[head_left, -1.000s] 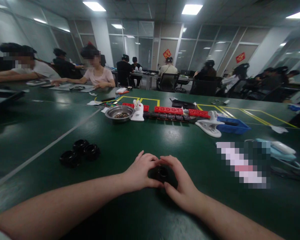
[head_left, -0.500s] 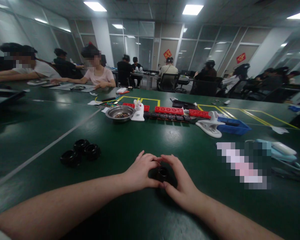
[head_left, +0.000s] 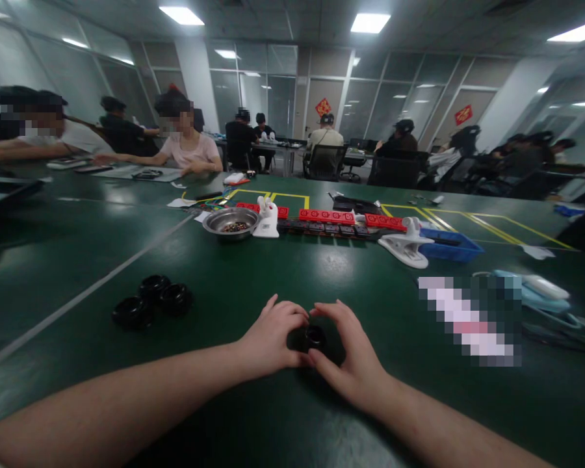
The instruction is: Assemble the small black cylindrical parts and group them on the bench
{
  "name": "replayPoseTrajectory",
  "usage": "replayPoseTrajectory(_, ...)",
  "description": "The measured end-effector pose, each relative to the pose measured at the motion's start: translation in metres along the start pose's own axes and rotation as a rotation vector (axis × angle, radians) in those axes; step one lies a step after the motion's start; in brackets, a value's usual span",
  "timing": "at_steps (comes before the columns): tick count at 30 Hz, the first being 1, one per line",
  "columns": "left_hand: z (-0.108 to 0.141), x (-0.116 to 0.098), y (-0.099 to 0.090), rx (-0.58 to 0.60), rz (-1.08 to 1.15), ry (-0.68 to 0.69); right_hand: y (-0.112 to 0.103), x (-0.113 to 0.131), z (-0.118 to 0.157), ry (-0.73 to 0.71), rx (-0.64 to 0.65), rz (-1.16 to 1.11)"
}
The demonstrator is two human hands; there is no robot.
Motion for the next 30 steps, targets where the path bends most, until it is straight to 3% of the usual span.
replayPoseTrajectory(4,0.001,0.000,-0.002,-0.037,-0.010,-0.011,0.000,-0.004,0.000,0.050,-0.016,-0.006)
replayPoseTrajectory(11,0.000,-0.001,-0.003,0.088,0.043,0.039,-0.002,-0.003,0.001,0.004,0.027,-0.155)
replayPoseTrajectory(20,-0.001,0.001,-0.001,0.043,0.047,0.020,-0.001,-0.001,-0.002,0.068,0.028,-0.058)
replayPoseTrajectory(26,0.000,0.000,-0.002,0.021,0.054,0.009,-0.001,0.006,-0.001,-0.085,0.071,-0.053)
replayPoseTrajectory(30,-0.002,0.004,0.001,0.003,0.034,0.013,-0.002,0.006,-0.001,-0.017,0.030,-0.047)
Point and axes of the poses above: each hand's wrist, its own z-axis away from the middle knuckle, its own y-axis out of the palm, x = y × z, the point moved 5 cm from there along -z, towards the middle knuckle, and after that the axes turned 14 degrees about x, right-handed, at the moved point
